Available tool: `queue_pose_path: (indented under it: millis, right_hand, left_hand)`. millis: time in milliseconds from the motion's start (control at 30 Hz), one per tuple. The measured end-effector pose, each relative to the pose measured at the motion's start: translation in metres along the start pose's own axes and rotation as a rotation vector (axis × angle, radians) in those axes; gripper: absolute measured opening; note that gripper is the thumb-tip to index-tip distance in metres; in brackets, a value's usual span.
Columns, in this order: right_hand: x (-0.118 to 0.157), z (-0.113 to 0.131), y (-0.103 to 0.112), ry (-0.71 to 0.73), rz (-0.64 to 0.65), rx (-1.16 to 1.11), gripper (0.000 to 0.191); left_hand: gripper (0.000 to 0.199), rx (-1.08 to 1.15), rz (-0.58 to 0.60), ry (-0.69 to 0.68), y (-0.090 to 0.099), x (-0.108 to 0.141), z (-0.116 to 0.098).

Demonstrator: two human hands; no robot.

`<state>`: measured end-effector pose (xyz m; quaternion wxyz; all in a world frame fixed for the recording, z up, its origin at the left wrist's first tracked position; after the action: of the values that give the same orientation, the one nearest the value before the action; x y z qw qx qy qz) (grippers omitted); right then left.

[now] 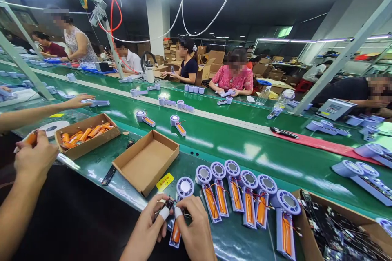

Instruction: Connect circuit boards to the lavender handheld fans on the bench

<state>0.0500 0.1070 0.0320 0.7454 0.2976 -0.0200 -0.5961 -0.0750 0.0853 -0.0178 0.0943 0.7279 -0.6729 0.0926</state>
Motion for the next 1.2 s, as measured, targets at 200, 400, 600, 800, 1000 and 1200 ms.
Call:
queue_pose_path:
  millis: [200, 400, 600, 800, 1000, 1200]
  right_hand:
    - [-0.002, -0.002, 0.004, 0.016, -0.030, 0.059, 0.013]
    - [0.001, 0.003, -0.004, 0.085, -0.009, 0.197, 0.014]
    - [0.003, 0.015, -0.005, 0.155, -0.065, 0.423, 0.019]
    - [-0.003, 0.007, -0.012, 0.072, 0.090, 0.435, 0.018]
    - [-0.002, -0.003, -0.017, 0.054, 0.185, 0.409, 0.019]
    - [-0.003, -0.015, -0.017, 0.102, 0.168, 0.301, 0.036]
  left_hand:
    - [0.037, -0.007, 0.004, -0.030, 0.001, 0.002, 0.007]
    - [0.033, -0.330, -0.029, -0.149, 0.007, 0.010, -0.008]
    - [0.031, -0.472, -0.100, -0.406, 0.007, 0.018, -0.026]
    - [0.027, -0.361, -0.114, -0.331, 0.012, 0.011, -0.020]
    - [0.027, -0.368, 0.002, -0.372, 0.009, 0.005, -0.025]
    - [0.030, -0.340, 0.096, -0.320, 0.008, -0.006, -0.018]
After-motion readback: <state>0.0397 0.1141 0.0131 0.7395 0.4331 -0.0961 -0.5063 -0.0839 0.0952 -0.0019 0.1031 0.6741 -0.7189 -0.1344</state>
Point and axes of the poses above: each hand's wrist, its own x-axis away from the middle knuckle, its own y-axis out of the back of the hand, z = x × y, the point moved 10 cm from there along -x, towards the middle knuckle, and after that the axes turned 1 degree about z, right-handed, at the moved point
